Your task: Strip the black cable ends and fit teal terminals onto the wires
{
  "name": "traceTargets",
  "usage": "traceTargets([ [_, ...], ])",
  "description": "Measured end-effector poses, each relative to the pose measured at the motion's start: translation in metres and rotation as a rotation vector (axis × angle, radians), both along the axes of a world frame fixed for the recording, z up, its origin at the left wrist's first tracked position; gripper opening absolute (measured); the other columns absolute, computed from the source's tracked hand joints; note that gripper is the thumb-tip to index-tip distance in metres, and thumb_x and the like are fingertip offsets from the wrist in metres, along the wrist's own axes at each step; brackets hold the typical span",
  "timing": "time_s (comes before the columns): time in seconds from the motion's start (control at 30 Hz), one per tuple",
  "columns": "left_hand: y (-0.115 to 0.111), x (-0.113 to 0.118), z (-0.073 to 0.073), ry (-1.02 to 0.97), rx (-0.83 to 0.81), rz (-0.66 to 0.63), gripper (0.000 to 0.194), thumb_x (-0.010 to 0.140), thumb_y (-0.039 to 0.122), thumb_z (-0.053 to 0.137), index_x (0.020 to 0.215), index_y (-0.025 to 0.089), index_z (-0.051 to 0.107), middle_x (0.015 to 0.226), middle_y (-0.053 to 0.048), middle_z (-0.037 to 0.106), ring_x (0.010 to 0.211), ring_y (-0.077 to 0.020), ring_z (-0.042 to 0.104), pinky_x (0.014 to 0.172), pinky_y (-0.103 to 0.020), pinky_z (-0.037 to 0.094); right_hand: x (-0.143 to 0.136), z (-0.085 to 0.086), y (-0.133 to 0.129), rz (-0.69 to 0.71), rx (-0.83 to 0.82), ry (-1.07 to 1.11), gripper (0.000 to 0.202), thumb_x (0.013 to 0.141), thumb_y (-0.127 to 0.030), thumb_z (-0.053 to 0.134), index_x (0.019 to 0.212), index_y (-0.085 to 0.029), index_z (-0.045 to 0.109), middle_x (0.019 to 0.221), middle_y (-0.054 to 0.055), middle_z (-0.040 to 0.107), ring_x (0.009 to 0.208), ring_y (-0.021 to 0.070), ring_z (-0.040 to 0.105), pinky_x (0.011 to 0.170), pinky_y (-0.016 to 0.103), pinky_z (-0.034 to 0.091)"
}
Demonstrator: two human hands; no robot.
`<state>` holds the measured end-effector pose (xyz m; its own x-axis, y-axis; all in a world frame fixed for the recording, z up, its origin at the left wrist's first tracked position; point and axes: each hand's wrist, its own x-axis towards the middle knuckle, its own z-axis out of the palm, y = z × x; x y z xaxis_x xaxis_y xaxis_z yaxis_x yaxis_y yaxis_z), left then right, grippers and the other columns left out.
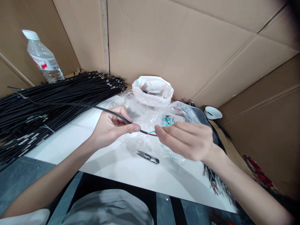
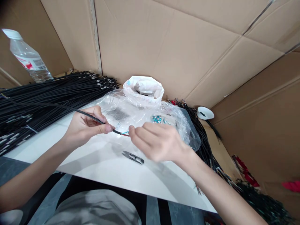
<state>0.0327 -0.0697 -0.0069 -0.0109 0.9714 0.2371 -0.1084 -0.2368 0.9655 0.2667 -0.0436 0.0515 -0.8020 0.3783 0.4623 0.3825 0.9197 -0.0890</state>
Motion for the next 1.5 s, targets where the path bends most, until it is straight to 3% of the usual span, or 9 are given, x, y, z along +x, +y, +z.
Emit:
traceTargets([
  [0.17, -0.006, -0.001, -0.002, -0.020, 0.091, 0.026, 0.035, 0.062, 0.029, 0.093, 0.065, 0.022, 0.059, 0.064, 0.000, 0.071, 0.062, -0.0184, 0.070, 0.056, -0.029, 0.053, -0.001, 0.010, -0.008, 0.024, 0.044, -0.136, 0.033, 0.098, -0.021, 0.056, 0.072, -0.030, 0.074, 0.070, -0.002, 0.074, 0.054, 0.0119, 0.059, 0.043, 0.026, 0.042],
  [0.33, -0.010, 0.002, -0.005, 0.001, 0.219, 0.157, 0.031, 0.065, 0.025, 0.092, 0.067, 0.023, 0.061, 0.066, 0.001, 0.070, 0.068, -0.0211, 0.073, 0.060, -0.033, 0.056, -0.002, -0.012, -0.015, -0.117, 0.092, 0.220, 0.019, 0.091, -0.024, 0.069, 0.072, -0.024, 0.071, 0.059, 0.000, 0.068, 0.049, 0.0124, 0.054, 0.045, 0.028, 0.041],
  [0.6, -0.017, 0.006, -0.007, 0.081, 0.328, 0.343, 0.029, 0.068, 0.023, 0.090, 0.068, 0.027, 0.062, 0.073, 0.001, 0.075, 0.076, -0.0245, 0.076, 0.069, -0.038, 0.059, -0.012, -0.025, -0.038, -0.314, -1.181, 0.701, 0.031, 0.086, -0.047, 0.071, 0.074, -0.018, 0.070, 0.053, -0.001, 0.060, 0.039, 0.0086, 0.045, 0.036, 0.022, 0.033],
  [0.8, -0.017, 0.007, -0.010, 0.158, 0.409, 0.336, 0.030, 0.066, 0.022, 0.091, 0.066, 0.028, 0.062, 0.072, 0.004, 0.076, 0.076, -0.0239, 0.077, 0.066, -0.036, 0.060, -0.024, -0.030, -0.028, -0.354, -1.556, 0.866, 0.028, 0.078, -0.044, 0.076, 0.077, -0.016, 0.072, 0.062, 0.000, 0.065, 0.040, 0.0062, 0.045, 0.036, 0.020, 0.036],
  [0.97, -0.017, 0.006, -0.015, 0.247, 0.436, 0.359, 0.027, 0.068, 0.025, 0.090, 0.066, 0.026, 0.063, 0.075, 0.002, 0.077, 0.075, -0.0224, 0.076, 0.065, -0.033, 0.060, -0.025, -0.036, -0.027, -0.384, -1.316, 0.774, 0.018, 0.078, -0.032, 0.075, 0.071, -0.016, 0.072, 0.065, 0.003, 0.072, 0.045, 0.0077, 0.053, 0.042, 0.020, 0.043],
  [1.2, -0.016, 0.017, -0.010, 0.177, 0.332, 0.436, 0.020, 0.071, 0.020, 0.086, 0.068, 0.022, 0.065, 0.067, 0.003, 0.069, 0.064, -0.0150, 0.070, 0.060, -0.026, 0.057, -0.020, -0.047, -0.029, -0.055, 0.492, 0.229, 0.016, 0.083, -0.005, 0.067, 0.074, -0.018, 0.071, 0.051, -0.004, 0.063, 0.044, 0.0079, 0.052, 0.039, 0.022, 0.036],
  [1.27, -0.017, 0.019, -0.004, 0.152, 0.302, 0.429, 0.022, 0.070, 0.018, 0.085, 0.066, 0.021, 0.064, 0.064, 0.004, 0.066, 0.061, -0.0130, 0.067, 0.057, -0.023, 0.056, -0.017, -0.047, -0.024, 0.102, 0.742, 0.100, 0.016, 0.080, -0.002, 0.070, 0.076, -0.017, 0.071, 0.053, -0.004, 0.064, 0.044, 0.0079, 0.052, 0.037, 0.023, 0.036],
  [1.37, -0.017, 0.017, 0.001, 0.132, 0.255, 0.405, 0.024, 0.069, 0.017, 0.086, 0.064, 0.020, 0.063, 0.063, 0.004, 0.064, 0.060, -0.0119, 0.065, 0.055, -0.021, 0.054, -0.019, -0.052, -0.022, 0.015, 0.569, 0.245, 0.016, 0.082, -0.003, 0.069, 0.080, -0.019, 0.069, 0.050, -0.006, 0.059, 0.041, 0.0079, 0.050, 0.038, 0.023, 0.038],
  [1.5, -0.017, 0.015, 0.000, 0.091, 0.236, 0.426, 0.024, 0.069, 0.018, 0.086, 0.065, 0.020, 0.062, 0.063, 0.004, 0.063, 0.059, -0.0108, 0.064, 0.053, -0.020, 0.052, -0.035, -0.065, -0.037, -0.228, -0.216, 0.735, 0.011, 0.089, -0.011, 0.064, 0.086, -0.020, 0.069, 0.060, -0.003, 0.068, 0.045, 0.0090, 0.059, 0.044, 0.022, 0.048],
])
